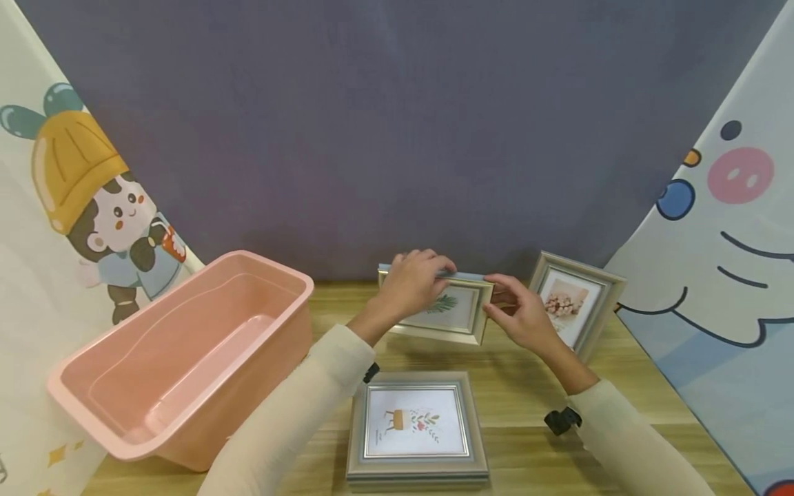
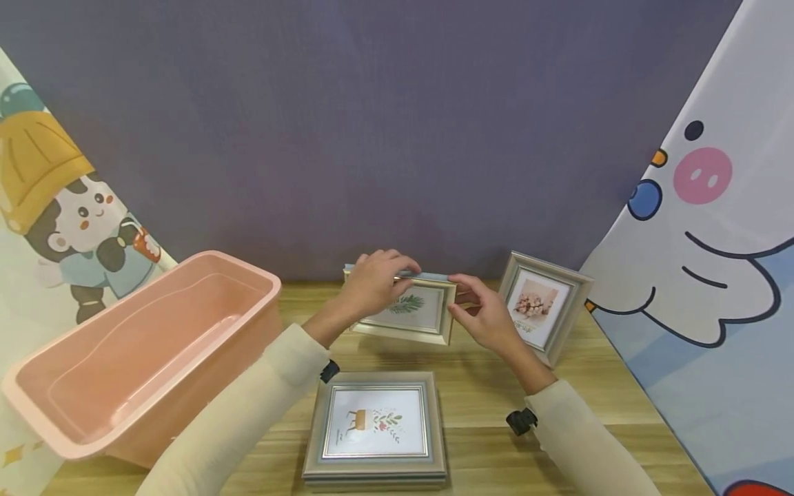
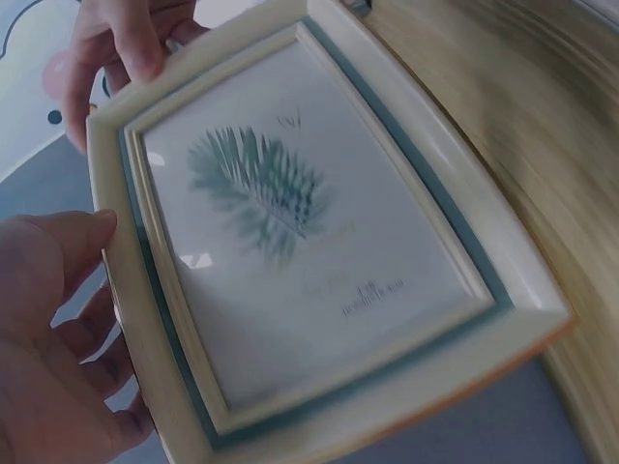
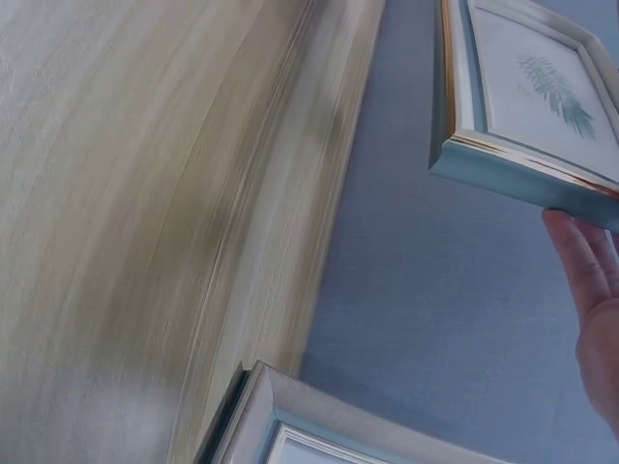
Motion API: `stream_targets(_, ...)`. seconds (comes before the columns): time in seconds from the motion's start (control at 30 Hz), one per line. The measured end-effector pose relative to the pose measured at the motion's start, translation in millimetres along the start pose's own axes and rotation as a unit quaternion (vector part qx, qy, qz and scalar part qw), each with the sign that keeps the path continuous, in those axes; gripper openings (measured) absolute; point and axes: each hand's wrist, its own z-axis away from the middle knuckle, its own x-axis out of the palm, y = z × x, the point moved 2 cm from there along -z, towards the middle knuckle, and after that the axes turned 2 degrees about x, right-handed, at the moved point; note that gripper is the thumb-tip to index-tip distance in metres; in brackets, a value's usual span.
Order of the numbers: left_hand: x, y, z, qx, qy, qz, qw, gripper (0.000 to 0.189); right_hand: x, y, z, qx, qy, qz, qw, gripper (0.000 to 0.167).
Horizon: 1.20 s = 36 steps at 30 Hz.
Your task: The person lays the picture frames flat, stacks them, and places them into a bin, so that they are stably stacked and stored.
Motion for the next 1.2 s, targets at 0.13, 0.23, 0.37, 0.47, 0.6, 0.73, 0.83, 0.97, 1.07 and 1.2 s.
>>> stream_targets(0.13,-4.1,-10.7,6.9,0.001,0.01,0.015,0.9998,0.02,-0.7,10.5,1.4,0.01,0.006,0.007,0.9999,0.051)
stream_targets(0.23,-7.3,-19.5,13.6,0.004,0.019,0.028,0.9994,0.018,-0.5,24.4,3.0,0.018,0.006,-0.001,0.9998,0.053)
stream_targets(0.37,-11.3,-33.5,23.3,-0.001,0.026,0.056,0.9981,0.017,-2.0,35.5,5.0,0.026,0.006,-0.02,0.9994,0.056)
stream_targets(0.47,-14.0,-45.2,30.8,-0.011,0.034,0.097,0.9947,0.017,-4.5,37.7,5.5,0.014,0.012,-0.025,0.9995,0.056)
stream_targets(0.6,-15.8,-60.3,39.1,-0.017,0.049,0.175,0.9832,0.019,-7.3,37.4,5.6,-0.001,0.022,-0.029,0.9994,0.055)
stream_targets(0.73,-15.3,-72.7,45.8,-0.027,0.062,0.252,0.9654,0.022,-9.4,32.8,6.0,0.001,0.026,-0.028,0.9993,0.056)
stream_targets(0.83,-14.3,-79.6,51.2,-0.044,0.067,0.299,0.951,0.022,-10.6,32.9,6.0,0.003,0.026,-0.027,0.9993,0.055)
stream_targets(0.97,-12.5,-85.5,56.5,-0.054,0.074,0.34,0.9361,0.021,-10.3,34.7,5.5,0.0,0.024,-0.028,0.9993,0.055)
stream_targets(1.07,-11.1,-87.5,58.6,-0.048,0.082,0.362,0.9274,0.02,-9.8,32.7,5.1,-0.005,0.021,-0.032,0.9992,0.056)
stream_targets(1.2,-10.2,-88.7,62.4,-0.042,0.096,0.39,0.915,0.02,-8.8,30.4,4.6,-0.011,0.018,-0.044,0.9988,0.057)
